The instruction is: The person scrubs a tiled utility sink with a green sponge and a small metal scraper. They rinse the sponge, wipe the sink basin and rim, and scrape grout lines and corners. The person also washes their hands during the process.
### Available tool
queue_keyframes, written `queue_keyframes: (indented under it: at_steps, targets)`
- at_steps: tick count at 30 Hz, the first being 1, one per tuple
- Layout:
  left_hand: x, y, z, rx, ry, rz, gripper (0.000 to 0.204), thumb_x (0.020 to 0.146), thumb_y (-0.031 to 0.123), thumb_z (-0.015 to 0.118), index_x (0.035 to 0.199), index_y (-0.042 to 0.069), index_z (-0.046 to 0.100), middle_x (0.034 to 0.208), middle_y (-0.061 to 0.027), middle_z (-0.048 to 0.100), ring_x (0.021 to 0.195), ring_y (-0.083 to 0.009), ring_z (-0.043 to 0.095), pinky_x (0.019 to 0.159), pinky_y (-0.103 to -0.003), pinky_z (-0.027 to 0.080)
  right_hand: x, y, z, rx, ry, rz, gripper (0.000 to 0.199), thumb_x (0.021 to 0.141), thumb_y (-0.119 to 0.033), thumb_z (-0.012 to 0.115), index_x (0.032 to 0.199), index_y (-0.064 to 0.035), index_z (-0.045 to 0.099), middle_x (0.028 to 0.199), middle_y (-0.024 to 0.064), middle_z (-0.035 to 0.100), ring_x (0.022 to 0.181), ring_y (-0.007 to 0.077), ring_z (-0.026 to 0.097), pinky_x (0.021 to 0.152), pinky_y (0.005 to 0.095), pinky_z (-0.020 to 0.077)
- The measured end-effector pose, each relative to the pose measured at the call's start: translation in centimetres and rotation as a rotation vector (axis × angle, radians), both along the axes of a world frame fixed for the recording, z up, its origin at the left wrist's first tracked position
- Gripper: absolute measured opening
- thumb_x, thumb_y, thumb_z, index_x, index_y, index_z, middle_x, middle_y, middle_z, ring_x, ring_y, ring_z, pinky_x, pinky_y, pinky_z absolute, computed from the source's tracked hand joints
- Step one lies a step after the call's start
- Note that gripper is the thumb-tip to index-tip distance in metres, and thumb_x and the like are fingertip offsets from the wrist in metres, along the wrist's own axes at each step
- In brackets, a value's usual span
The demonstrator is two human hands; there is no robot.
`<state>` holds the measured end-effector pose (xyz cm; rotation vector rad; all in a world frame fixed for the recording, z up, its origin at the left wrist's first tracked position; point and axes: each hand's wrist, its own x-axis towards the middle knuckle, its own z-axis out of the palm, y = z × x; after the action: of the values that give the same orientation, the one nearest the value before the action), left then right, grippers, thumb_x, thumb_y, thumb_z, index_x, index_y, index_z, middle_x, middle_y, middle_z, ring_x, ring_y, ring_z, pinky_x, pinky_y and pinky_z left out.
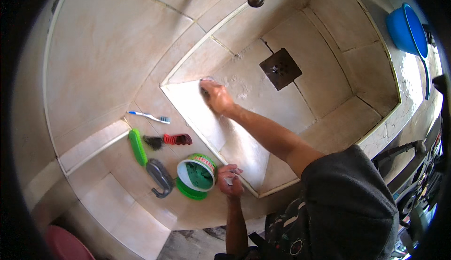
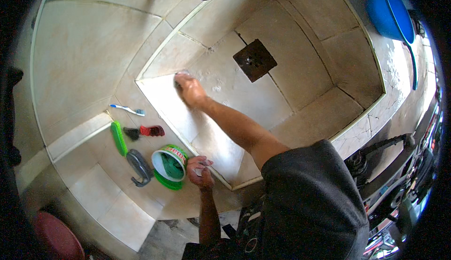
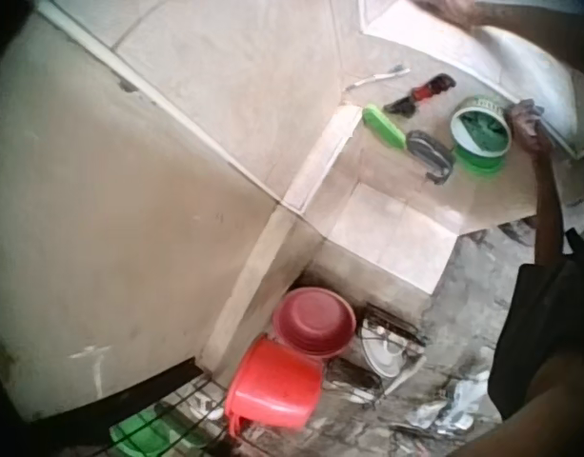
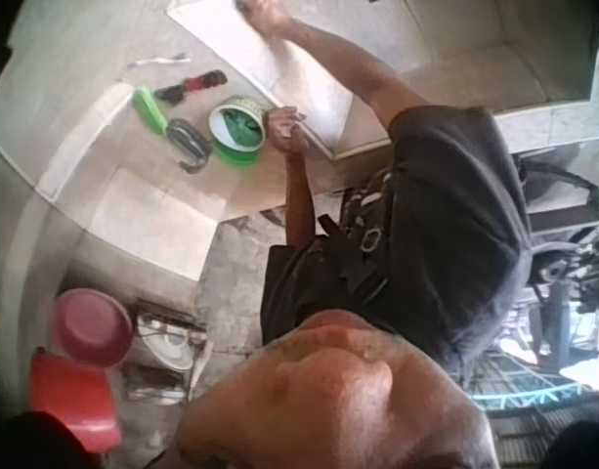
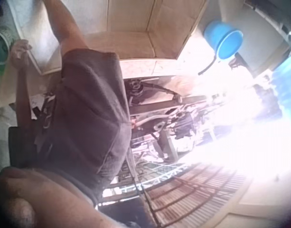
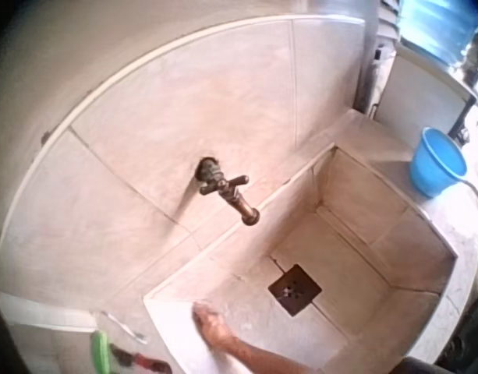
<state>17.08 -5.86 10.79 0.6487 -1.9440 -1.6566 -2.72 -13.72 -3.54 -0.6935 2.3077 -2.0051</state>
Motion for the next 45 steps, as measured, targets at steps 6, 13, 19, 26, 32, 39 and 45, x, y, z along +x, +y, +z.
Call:
queue_keyframes:
  at_steps: [6, 13, 19, 26, 32, 39, 45]
  targets:
    - [0.0, 0.0, 0.0, 0.010, -0.003, 0.031, 0.013, 0.069, -0.008, 0.041, 0.079, 0.001, 0.042, 0.091, -0.0211, 0.054, 0.065, -0.0201, 0.056, 0.062, -0.035, 0.053, 1.3, 8.7, -4.9, 0.500, 0.281, 0.400, 0.040, 0.082, -0.007, 0.051, 0.121, -0.0007, 0.046, 0.122, 0.0186, 0.052, 0.121, 0.0319, 0.043, 0.103, 0.0517, 0.0263]
    - [0.6, 0.0, -0.4, -0.034, -0.043, 0.023, 0.010, 0.071, -0.003, 0.043, 0.079, 0.002, 0.041, 0.088, -0.0200, 0.055, 0.064, -0.0207, 0.056, 0.062, -0.035, 0.053, 0.4, 7.1, -1.5, 0.616, 0.151, 0.446, 0.045, 0.086, -0.012, 0.048, 0.129, -0.0035, 0.037, 0.130, 0.0166, 0.045, 0.127, 0.0313, 0.036, 0.105, 0.0550, 0.0201]
    - [0.4, -0.1, -0.2, 0.009, 0.004, 0.043, 0.011, 0.072, -0.007, 0.040, 0.078, 0.002, 0.042, 0.089, -0.0205, 0.056, 0.064, -0.0204, 0.056, 0.063, -0.033, 0.052, 0.0, 5.4, 1.1, 0.498, 0.071, 0.307, 0.040, 0.090, -0.015, 0.041, 0.128, -0.0036, 0.038, 0.127, 0.0169, 0.045, 0.121, 0.0336, 0.039, 0.101, 0.0521, 0.0259]
    - [0.4, -0.2, -0.4, -0.042, -0.018, 0.029, 0.012, 0.083, 0.010, 0.052, 0.081, 0.003, 0.041, 0.085, -0.0189, 0.054, 0.063, -0.0219, 0.056, 0.058, -0.036, 0.053, 1.7, 7.2, 2.0, 0.523, -0.259, 0.496, 0.053, 0.089, -0.022, 0.035, 0.138, -0.0003, 0.026, 0.141, 0.0200, 0.031, 0.134, 0.0335, 0.023, 0.110, 0.0487, 0.0131]
    - [0.6, -0.1, -0.9, -0.007, 0.025, 0.058, 0.010, 0.080, 0.008, 0.051, 0.079, 0.004, 0.042, 0.083, -0.0180, 0.054, 0.064, -0.0216, 0.055, 0.060, -0.036, 0.052, 1.4, 5.6, 3.4, 0.538, -0.407, 0.531, 0.054, 0.092, -0.021, 0.035, 0.140, -0.0012, 0.021, 0.146, 0.0162, 0.025, 0.137, 0.0307, 0.017, 0.110, 0.0482, 0.0125]
    - [0.2, -0.2, -0.2, -0.020, 0.015, 0.037, 0.007, 0.072, -0.001, 0.044, 0.077, 0.003, 0.041, 0.083, -0.0183, 0.055, 0.064, -0.0219, 0.056, 0.062, -0.035, 0.051, 1.9, 4.2, 3.8, 0.390, -0.339, 0.313, 0.050, 0.093, -0.023, 0.036, 0.137, -0.0003, 0.028, 0.140, 0.0215, 0.031, 0.132, 0.0341, 0.026, 0.110, 0.0420, 0.0195]
    - [0.0, -0.3, -0.2, -0.077, 0.009, 0.007, 0.008, 0.070, -0.001, 0.043, 0.077, 0.003, 0.042, 0.082, -0.0183, 0.055, 0.065, -0.0216, 0.056, 0.061, -0.035, 0.051, 4.9, 6.6, 5.5, 0.448, -0.504, 0.434, 0.052, 0.093, -0.021, 0.035, 0.141, -0.0050, 0.022, 0.146, 0.0167, 0.023, 0.137, 0.0290, 0.019, 0.110, 0.0484, 0.0118]
